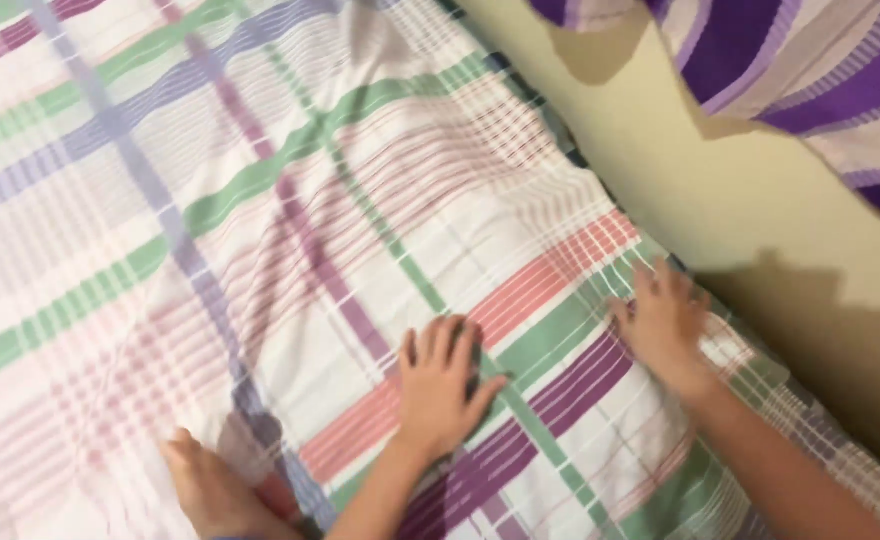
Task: The person smooths and adjusts a plaid bedsheet on a bed, tucking the edges under the mattress and aligning the pattern. The person moves around the bed to reach different sides and repeatedly flattens the sheet with both hands.
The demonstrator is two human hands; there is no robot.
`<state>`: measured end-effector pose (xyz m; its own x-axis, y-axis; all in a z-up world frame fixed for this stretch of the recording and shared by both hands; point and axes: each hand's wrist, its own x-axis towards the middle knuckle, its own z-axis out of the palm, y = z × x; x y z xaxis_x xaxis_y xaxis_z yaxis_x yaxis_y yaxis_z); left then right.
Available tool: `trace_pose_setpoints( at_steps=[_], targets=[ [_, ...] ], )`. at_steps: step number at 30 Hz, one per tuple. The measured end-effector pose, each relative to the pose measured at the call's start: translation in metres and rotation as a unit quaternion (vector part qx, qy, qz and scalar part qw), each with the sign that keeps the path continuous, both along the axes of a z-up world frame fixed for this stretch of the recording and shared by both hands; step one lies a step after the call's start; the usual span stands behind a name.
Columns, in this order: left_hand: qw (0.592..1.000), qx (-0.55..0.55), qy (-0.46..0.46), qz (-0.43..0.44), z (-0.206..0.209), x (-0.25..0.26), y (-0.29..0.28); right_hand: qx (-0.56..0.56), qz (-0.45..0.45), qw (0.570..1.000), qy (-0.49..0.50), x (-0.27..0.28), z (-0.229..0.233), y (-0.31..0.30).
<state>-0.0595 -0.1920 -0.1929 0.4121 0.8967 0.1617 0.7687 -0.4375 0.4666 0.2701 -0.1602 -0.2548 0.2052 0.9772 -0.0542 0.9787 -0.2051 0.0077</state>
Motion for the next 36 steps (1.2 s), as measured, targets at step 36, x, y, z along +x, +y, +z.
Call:
trace_pose_setpoints(
  at_steps=[36],
  targets=[
    [0.992,0.089,-0.042,-0.078,-0.015,-0.008,-0.124,-0.097,-0.236,0.956,0.146,0.156,0.001,-0.117]
  ],
)
